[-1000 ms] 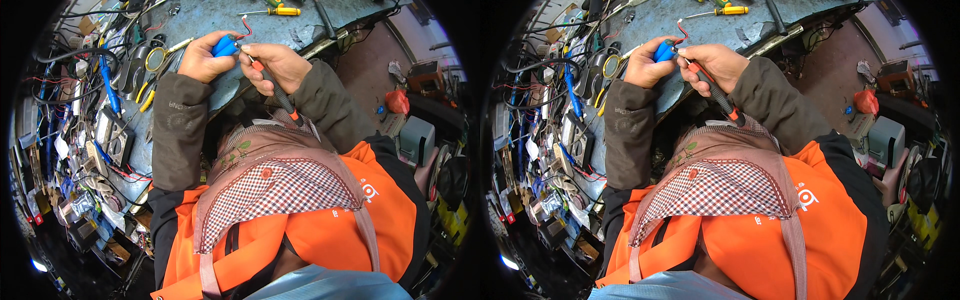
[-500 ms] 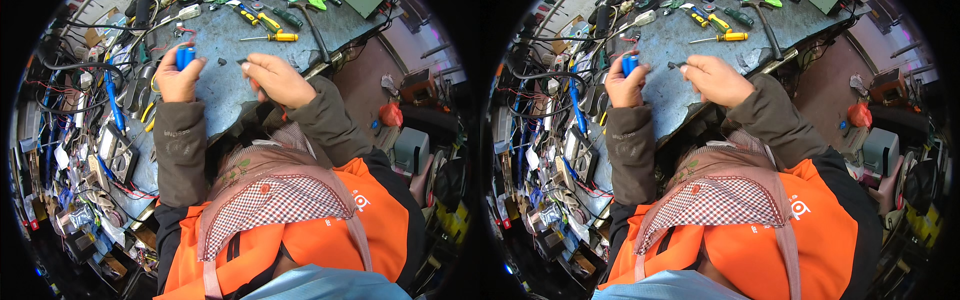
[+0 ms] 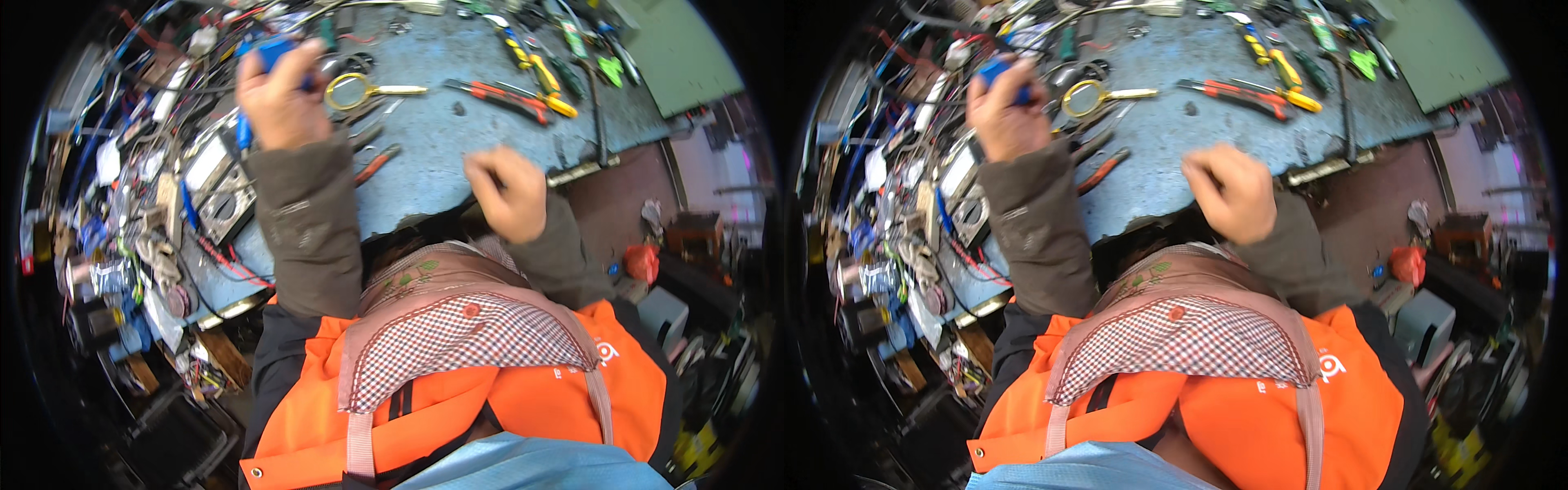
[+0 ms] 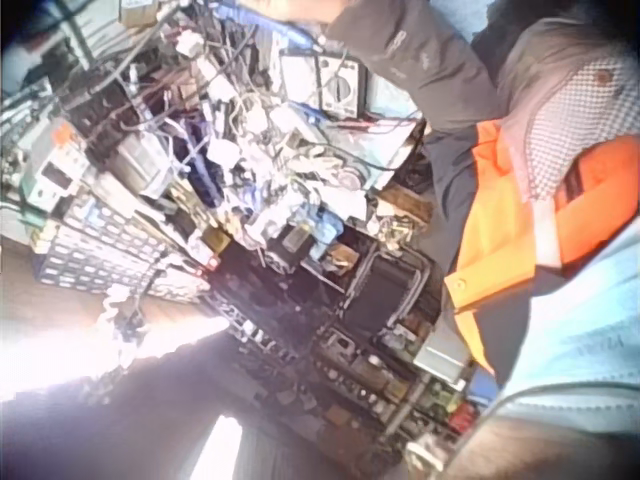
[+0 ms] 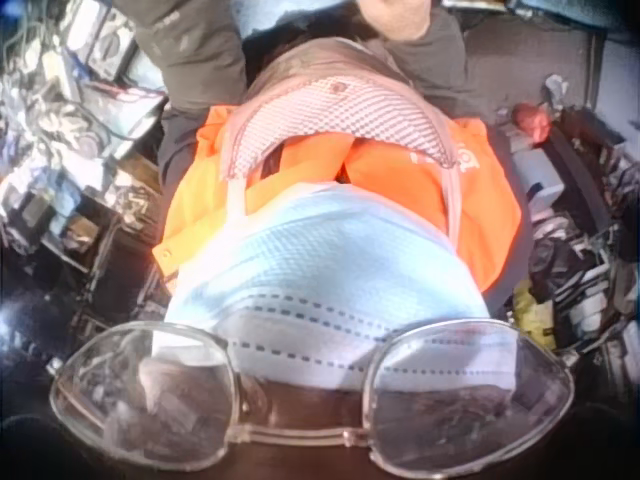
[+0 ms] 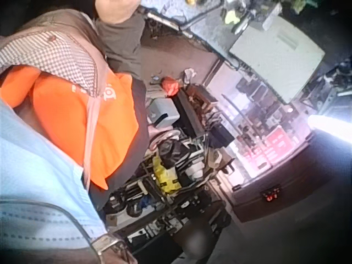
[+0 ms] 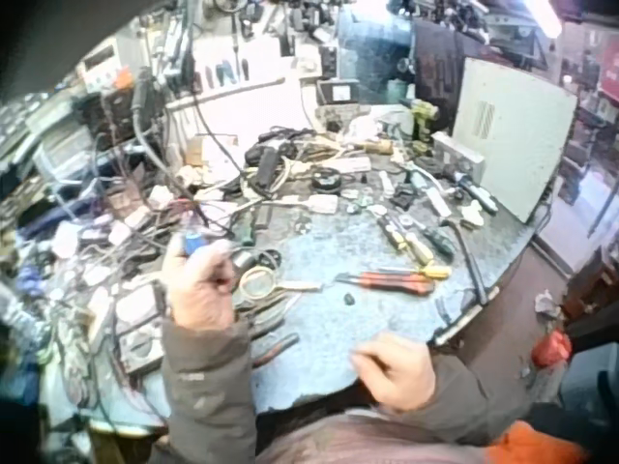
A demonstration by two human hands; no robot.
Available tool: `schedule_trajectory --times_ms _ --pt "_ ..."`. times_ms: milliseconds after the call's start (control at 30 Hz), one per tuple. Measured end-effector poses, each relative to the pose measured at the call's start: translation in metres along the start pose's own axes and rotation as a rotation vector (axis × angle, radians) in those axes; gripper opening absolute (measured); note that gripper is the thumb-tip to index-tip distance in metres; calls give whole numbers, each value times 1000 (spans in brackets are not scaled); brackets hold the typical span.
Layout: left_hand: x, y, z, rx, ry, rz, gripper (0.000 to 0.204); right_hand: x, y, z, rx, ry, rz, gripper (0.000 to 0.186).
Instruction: The person strips and twists wires on a small blue cylindrical component, then solders the connections using a soldering iron. The person uses pliers and a screwdriver to prepare and secure the wires before applying solder.
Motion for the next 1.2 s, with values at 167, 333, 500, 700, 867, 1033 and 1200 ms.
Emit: schedule_trajectory --times_ms 167,333,500,700,867,1033,1200 --pt "40 -50 54 -260 -563 -616 26 23 -15 72 -29 -302 -152 13" --pt "54 -43 66 -140 -634 -572 26 12 -10 36 104 -200 -91 13" --pt "-27 25 15 113 -40 -342 26 33 9 -22 88 -351 -21 16" --pt "-67 69 100 -64 53 -630 24 77 22 -43 -99 -431 80 22" --pt "-98 44 146 -112 139 -686 25 136 16 -99 -196 -439 178 22" --pt "-105 28 163 57 143 -681 29 203 -7 -118 -341 -706 449 42" --pt "-108 30 168 122 174 -618 32 179 -20 -126 -358 -729 332 27"
Point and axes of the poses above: each hand's wrist, its own z-axis away from the middle knuckle, its own x-axis out of the palm, y = z × x, the point moved 6 cm from there along -z, towards the middle knuckle, and after that the axes turned 6 degrees about z, right-handed, at the moved point
